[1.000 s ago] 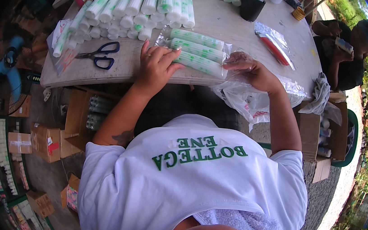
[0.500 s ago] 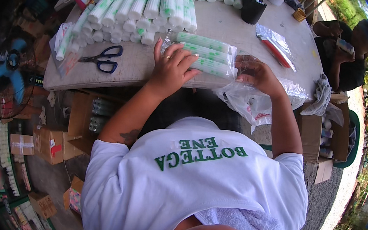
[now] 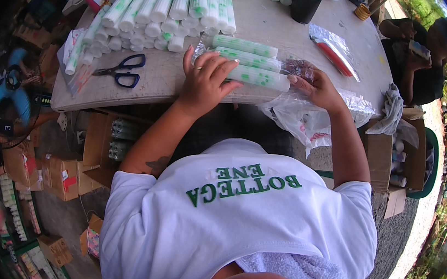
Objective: The person packs cylindrical green-and-white candles into clear plastic bags. They place several candles into each bag, seal the bags, and stack the finished packages on the table. Scissors and a tape dispenser are visible but not used.
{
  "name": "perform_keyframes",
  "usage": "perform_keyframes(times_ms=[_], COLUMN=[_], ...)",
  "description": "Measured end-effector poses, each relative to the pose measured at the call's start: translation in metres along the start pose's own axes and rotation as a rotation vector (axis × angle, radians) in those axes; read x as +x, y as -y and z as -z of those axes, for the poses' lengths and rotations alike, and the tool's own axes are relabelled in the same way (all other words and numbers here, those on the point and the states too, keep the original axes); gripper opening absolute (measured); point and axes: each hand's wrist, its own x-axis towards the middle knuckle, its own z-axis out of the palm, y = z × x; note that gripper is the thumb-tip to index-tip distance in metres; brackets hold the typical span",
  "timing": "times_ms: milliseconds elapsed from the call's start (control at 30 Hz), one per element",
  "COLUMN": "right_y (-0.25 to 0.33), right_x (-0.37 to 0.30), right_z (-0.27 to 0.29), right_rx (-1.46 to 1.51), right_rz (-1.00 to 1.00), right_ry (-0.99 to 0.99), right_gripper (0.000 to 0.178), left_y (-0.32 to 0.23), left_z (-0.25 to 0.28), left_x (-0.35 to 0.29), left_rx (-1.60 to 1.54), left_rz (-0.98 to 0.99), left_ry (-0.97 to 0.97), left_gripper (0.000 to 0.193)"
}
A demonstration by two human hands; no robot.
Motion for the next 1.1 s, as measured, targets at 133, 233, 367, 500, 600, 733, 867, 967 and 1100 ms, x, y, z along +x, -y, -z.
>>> perform_keyframes(times_ms=[133,233,367,500,600,733,867,967,1100], right_y=[-0.009,-0.014,-0.027,-0.03,-0.025,-0.014,-0.014,-0.011,-0.012], right_x=[0.002,0.004,0.008,0.008,0.008,0.007,0.011,0.016,0.012], right_z=[0.001,0.003,0.004,0.001,0.002,0.0,-0.006,-0.015,-0.011], right_rx=[-0.062,0.039,0.044,0.024,-0.002,-0.047,-0.282,-0.342,-0.061], right_rz=[0.078,0.079,-0.015,0.055,0.031,0.059,0.11,0.073,-0.119], right_ry=[-0.009,0.024,0.022,-0.025,-0.018,-0.019,-0.062,-0.142,-0.125], right_gripper=[0.031,0.032,0.031,0.03,0.031,0.033,0.03,0.027,0.021], left_y=[0.002,0.001,0.001,-0.001,-0.002,-0.006,-0.005,-0.005,-0.006], left_z=[-0.001,-0.001,-0.002,0.0,0.0,0.002,-0.002,-0.003,-0.004], left_x=[-0.001,-0.002,-0.003,-0.001,0.001,0.002,0.002,0.002,0.0], left_rx=[-0.019,-0.027,-0.057,-0.049,-0.033,-0.046,-0.091,-0.118,-0.099], left_rz=[-0.006,-0.01,-0.018,-0.03,-0.057,-0.112,-0.15,-0.144,-0.142], left_ry=[0.005,-0.014,-0.052,-0.042,-0.037,-0.048,-0.073,-0.056,-0.062], left_gripper=[0.047,0.043,0.035,0.032,0.03,0.025,0.019,0.018,0.016])
